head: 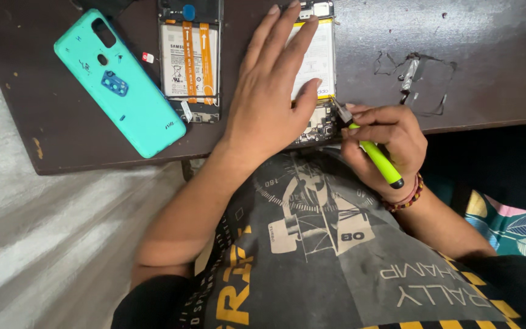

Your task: The person pries open an Oppo smartphone with a green-handled pry tool, working around the edges of the phone body, then works the tool under the battery to lift and separate it from the phone frame. A second disassembled phone and its battery sit on the table beside the work area.

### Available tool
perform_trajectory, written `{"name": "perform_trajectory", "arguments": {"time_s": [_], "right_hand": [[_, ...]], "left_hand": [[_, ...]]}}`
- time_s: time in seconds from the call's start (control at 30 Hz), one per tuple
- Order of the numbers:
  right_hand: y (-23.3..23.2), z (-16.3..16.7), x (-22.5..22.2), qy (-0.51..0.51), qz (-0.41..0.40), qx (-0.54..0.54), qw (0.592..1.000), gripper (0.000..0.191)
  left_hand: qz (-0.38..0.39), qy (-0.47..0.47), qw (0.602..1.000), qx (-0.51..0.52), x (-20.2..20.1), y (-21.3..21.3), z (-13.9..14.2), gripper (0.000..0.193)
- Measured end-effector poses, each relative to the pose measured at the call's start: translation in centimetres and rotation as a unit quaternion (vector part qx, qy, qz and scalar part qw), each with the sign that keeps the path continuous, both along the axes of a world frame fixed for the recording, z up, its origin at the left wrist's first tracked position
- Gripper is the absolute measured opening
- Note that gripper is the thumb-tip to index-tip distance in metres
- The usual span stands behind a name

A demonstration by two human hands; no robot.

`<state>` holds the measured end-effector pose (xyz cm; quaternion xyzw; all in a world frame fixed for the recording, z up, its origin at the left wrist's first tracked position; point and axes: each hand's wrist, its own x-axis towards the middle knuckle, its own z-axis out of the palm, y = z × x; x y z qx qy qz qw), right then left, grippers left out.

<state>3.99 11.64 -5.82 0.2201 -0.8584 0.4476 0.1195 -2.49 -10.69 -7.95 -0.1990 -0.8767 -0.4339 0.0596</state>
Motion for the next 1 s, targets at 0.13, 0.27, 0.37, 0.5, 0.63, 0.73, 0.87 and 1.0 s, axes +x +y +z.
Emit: {"name": "perform_trajectory", "arguments": {"time_s": [0.13,0.27,0.37,0.5,0.63,0.73,0.87,1.0], "right_hand": [[-0.1,-0.1,-0.1,0.009,-0.001,0.009,1.000,0.026],[-0.4,-0.3,0.0,0.015,-0.017,0.011,1.000,0.026],[-0.5,-0.5,0.1,0.027,-0.023,0.024,0.999,0.026],[-0.4,-0.7,0.0,0.040,-0.014,0.025,0.999,0.026],[0.2,-0.8,-0.2,0.024,-0.006,0.002,1.000,0.027],[0.4,-0.9,-0.1,0.015,0.002,-0.018,1.000,0.027],[0.4,-1.0,0.1,0.003,-0.009,-0.015,1.000,0.027],[0.3,-1.1,0.1,0.009,-0.017,-0.007,1.000,0.026]], "left_hand": [[0.002,0.002,1.000,-0.014,0.0,0.2,0.2,0.068],[0.002,-0.002,1.000,-0.020,0.1,0.3,0.3,0.067],[0.000,-0.005,1.000,-0.016,0.1,0.3,0.3,0.066],[-0.004,-0.004,1.000,-0.014,0.1,0.3,0.2,0.064],[-0.005,-0.003,1.000,-0.021,0.1,0.3,0.2,0.069],[-0.006,0.002,1.000,-0.022,0.1,0.3,0.2,0.068],[-0.008,0.000,1.000,-0.024,0.1,0.3,0.2,0.066],[-0.006,-0.002,1.000,-0.026,0.2,0.5,-0.1,0.067]]}}
